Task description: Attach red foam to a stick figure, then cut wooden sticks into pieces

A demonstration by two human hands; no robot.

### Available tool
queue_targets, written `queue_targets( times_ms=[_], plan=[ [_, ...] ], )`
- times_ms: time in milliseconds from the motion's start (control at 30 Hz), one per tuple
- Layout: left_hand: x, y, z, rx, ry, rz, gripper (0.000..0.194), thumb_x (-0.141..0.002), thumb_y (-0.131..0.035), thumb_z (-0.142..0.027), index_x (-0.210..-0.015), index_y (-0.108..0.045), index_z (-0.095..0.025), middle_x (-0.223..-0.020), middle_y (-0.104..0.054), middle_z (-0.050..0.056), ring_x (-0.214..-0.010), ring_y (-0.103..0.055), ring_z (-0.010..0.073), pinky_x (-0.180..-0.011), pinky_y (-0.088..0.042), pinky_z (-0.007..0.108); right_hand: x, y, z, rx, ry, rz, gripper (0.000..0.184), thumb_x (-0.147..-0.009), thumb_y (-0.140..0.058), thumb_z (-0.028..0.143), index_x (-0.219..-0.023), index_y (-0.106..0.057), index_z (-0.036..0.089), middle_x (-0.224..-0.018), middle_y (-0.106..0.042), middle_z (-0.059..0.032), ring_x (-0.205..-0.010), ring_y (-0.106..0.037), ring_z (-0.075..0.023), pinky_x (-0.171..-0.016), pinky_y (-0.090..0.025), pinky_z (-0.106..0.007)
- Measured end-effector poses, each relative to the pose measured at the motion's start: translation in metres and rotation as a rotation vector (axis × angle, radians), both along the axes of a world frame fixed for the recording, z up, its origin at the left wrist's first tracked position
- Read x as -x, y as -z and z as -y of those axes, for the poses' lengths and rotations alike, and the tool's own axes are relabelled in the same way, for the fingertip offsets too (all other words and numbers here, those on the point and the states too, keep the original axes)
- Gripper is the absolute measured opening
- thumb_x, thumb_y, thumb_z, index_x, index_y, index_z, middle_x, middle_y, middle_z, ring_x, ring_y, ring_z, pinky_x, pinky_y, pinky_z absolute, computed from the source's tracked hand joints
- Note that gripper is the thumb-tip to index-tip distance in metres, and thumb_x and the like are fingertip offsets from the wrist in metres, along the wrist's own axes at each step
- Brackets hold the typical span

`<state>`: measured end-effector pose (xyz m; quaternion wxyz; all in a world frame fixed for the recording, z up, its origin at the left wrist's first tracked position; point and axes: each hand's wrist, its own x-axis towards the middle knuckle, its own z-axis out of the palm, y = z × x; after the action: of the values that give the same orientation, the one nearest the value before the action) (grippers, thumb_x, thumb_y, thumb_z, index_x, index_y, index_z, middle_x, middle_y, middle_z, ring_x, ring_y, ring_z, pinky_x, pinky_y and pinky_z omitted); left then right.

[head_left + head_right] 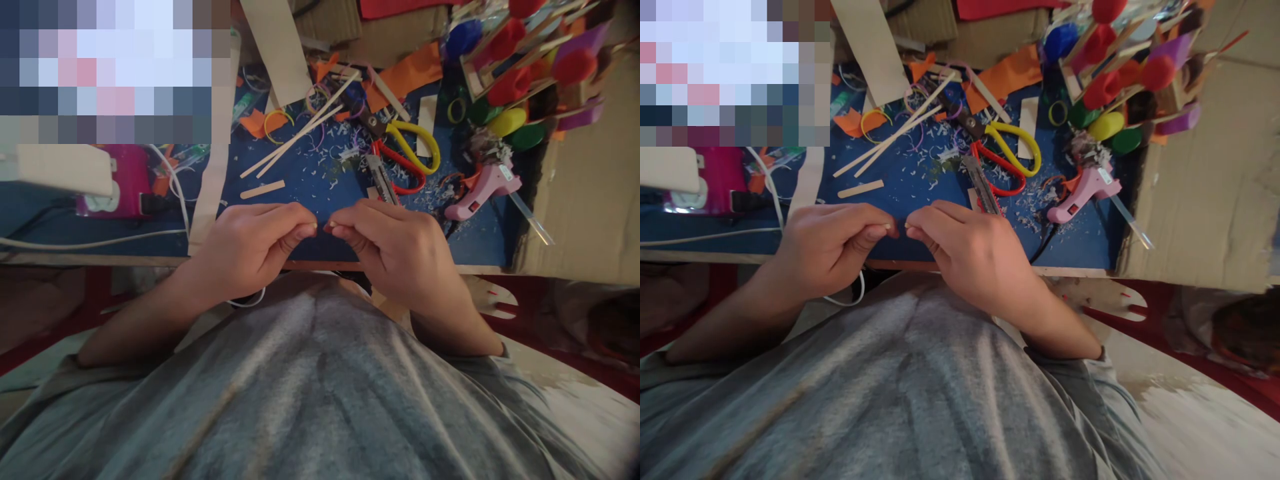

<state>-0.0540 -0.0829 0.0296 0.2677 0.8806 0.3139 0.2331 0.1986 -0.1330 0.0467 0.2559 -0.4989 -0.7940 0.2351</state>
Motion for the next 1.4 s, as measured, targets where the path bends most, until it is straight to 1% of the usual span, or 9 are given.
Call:
queue_targets(
  times_ms=[133, 300, 433, 533, 667, 800, 1033, 1200, 1400],
  plan=[
    [0.011, 0.001, -0.002, -0.089, -0.084, -0.11, 0.03, -0.118, -0.045, -0.023, -0.126, -0.074, -0.02, -0.115, -0.085, 0.007, -0.097, -0.081, 0.023, -0.085, -0.064, 0.037, -0.005, -0.005, 0.001, -0.012, 0.021, -0.051, 0.025, -0.121, -0.056, 0.026, -0.117, -0.08, 0.023, -0.108, -0.086, -0.0062, -0.092, -0.078, -0.0195, -0.079, -0.057, -0.033],
    [0.022, 0.005, -0.006, -0.19, -0.2, -0.365, 0.035, -0.12, -0.044, -0.019, -0.135, -0.075, -0.019, -0.12, -0.082, 0.007, -0.109, -0.075, 0.0244, -0.101, -0.065, 0.048, -0.009, -0.008, 0.002, -0.021, 0.092, -0.016, 0.037, -0.113, -0.05, 0.013, -0.129, -0.08, 0.025, -0.118, -0.082, -0.0115, -0.106, -0.078, -0.0252, -0.095, -0.064, -0.044],
    [0.021, 0.012, -0.005, -0.194, -0.19, -0.284, 0.031, -0.12, -0.052, -0.027, -0.134, -0.079, -0.025, -0.123, -0.088, 0.006, -0.109, -0.08, 0.0286, -0.1, -0.065, 0.05, -0.01, -0.002, 0.001, -0.066, 0.145, 0.03, 0.045, -0.112, -0.05, 0.014, -0.138, -0.082, 0.031, -0.12, -0.077, -0.0118, -0.111, -0.076, -0.0283, -0.102, -0.065, -0.051],
    [0.016, 0.013, -0.002, -0.149, -0.226, -0.246, 0.023, -0.119, -0.06, -0.033, -0.131, -0.079, -0.027, -0.12, -0.09, 0.006, -0.104, -0.083, 0.0281, -0.097, -0.066, 0.046, -0.01, 0.003, 0.0, -0.053, 0.144, 0.024, 0.046, -0.114, -0.052, 0.015, -0.145, -0.08, 0.033, -0.12, -0.078, -0.0103, -0.111, -0.078, -0.0273, -0.101, -0.065, -0.049],
    [0.01, 0.013, -0.002, -0.111, -0.2, -0.287, 0.019, -0.118, -0.062, -0.035, -0.116, -0.079, -0.028, -0.108, -0.089, 0.005, -0.099, -0.083, 0.0285, -0.091, -0.064, 0.044, -0.011, 0.005, -0.001, -0.017, 0.1, 0.002, 0.026, -0.111, -0.064, 0.015, -0.126, -0.082, 0.026, -0.115, -0.083, -0.0085, -0.103, -0.079, -0.0246, -0.091, -0.063, -0.04],
    [0.005, 0.018, -0.006, -0.124, -0.151, -0.261, 0.022, -0.118, -0.061, -0.03, -0.115, -0.082, -0.026, -0.117, -0.088, 0.007, -0.115, -0.084, 0.031, -0.105, -0.064, 0.048, -0.009, 0.008, -0.002, 0.006, 0.032, 0.0, 0.019, -0.108, -0.066, 0.011, -0.099, -0.077, 0.023, -0.101, -0.084, -0.0049, -0.093, -0.077, -0.0218, -0.086, -0.057, -0.035],
    [0.002, 0.021, -0.006, -0.065, -0.125, -0.202, 0.02, -0.113, -0.063, -0.02, -0.118, -0.083, -0.024, -0.12, -0.087, 0.008, -0.119, -0.083, 0.0289, -0.106, -0.066, 0.043, 0.001, 0.02, -0.004, 0.012, -0.013, -0.001, 0.025, -0.102, -0.058, 0.004, -0.098, -0.073, 0.023, -0.098, -0.082, -0.0053, -0.092, -0.071, -0.0231, -0.091, -0.052, -0.037],
    [0.003, 0.019, -0.004, -0.04, -0.114, -0.202, 0.03, -0.11, -0.061, -0.016, -0.13, -0.081, -0.025, -0.129, -0.086, 0.009, -0.128, -0.08, 0.0313, -0.115, -0.064, 0.049, 0.002, 0.022, -0.008, 0.036, -0.003, 0.008, 0.024, -0.105, -0.056, 0.006, -0.098, -0.07, 0.023, -0.099, -0.078, -0.0061, -0.09, -0.066, -0.0214, -0.084, -0.049, -0.035],
    [0.003, 0.015, -0.003, -0.132, -0.078, -0.223, 0.019, -0.114, -0.066, -0.028, -0.121, -0.084, -0.026, -0.123, -0.085, 0.009, -0.123, -0.077, 0.0341, -0.112, -0.061, 0.055, 0.004, 0.023, -0.008, 0.018, 0.009, 0.003, 0.024, -0.103, -0.058, 0.004, -0.096, -0.071, 0.023, -0.098, -0.08, -0.0047, -0.09, -0.069, -0.0212, -0.084, -0.049, -0.034]
  ],
)
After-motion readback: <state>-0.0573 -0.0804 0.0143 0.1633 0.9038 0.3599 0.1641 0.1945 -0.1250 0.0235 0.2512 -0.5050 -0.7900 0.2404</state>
